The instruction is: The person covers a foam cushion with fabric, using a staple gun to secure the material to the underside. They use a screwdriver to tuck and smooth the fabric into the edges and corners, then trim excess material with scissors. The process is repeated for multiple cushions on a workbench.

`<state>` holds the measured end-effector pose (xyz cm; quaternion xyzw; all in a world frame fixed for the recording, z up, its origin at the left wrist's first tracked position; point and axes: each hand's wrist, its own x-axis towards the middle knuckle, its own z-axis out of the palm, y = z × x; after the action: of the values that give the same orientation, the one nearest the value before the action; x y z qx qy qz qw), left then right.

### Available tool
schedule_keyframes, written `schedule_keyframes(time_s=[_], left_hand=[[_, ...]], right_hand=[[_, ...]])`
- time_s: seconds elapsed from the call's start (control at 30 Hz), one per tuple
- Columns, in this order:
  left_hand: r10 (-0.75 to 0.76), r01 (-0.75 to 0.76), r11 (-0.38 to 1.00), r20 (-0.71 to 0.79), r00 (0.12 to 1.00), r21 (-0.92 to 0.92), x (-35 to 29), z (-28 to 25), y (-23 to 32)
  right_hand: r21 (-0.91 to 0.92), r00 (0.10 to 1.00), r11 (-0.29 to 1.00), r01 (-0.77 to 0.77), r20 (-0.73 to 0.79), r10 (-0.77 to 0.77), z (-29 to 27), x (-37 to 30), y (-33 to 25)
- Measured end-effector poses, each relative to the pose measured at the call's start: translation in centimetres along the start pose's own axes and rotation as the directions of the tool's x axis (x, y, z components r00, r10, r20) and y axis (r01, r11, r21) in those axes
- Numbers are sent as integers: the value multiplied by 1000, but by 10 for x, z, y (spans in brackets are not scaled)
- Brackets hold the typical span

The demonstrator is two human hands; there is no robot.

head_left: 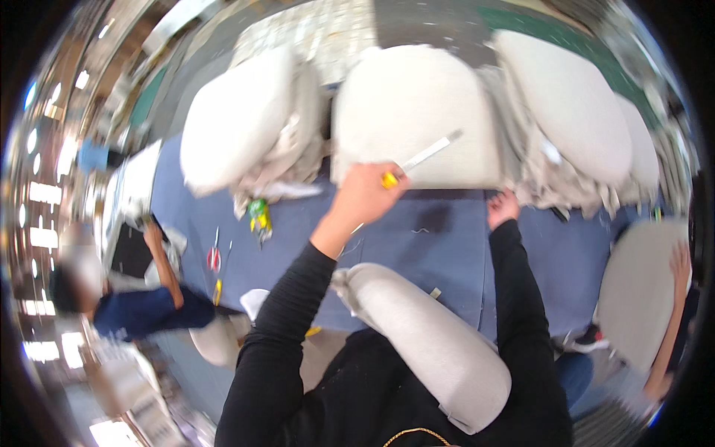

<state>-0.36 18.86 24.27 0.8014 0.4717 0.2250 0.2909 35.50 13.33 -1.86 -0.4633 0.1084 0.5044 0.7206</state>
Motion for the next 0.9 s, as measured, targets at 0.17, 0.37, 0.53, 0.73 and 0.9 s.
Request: schedule_keyframes(time_s=[0.17, 0.37, 0.53, 0.73, 0.9], left_hand=[[-319, 319, 947, -145, 937, -22, -134, 27, -93], [-684, 685, 726, -33, 728, 65, -281, 65, -203], [-639, 640, 768, 34, 768, -30, -315, 97, -220], [-477, 475, 873, 11, 879, -108, -285, 121, -266], [-212, 227, 971, 164, 964, -78, -250, 96, -312]], right_hand=[[-162, 998, 984, -67, -19, 64, -35, -11, 13], [-531, 975, 832, -160, 46, 217, 10, -78, 78], [-813, 886, 563, 149, 363, 289, 70, -159, 129], [-824, 669, 373, 426, 565, 483, 135, -207, 188], [-711, 586, 108, 695, 647, 488, 186, -208, 240]])
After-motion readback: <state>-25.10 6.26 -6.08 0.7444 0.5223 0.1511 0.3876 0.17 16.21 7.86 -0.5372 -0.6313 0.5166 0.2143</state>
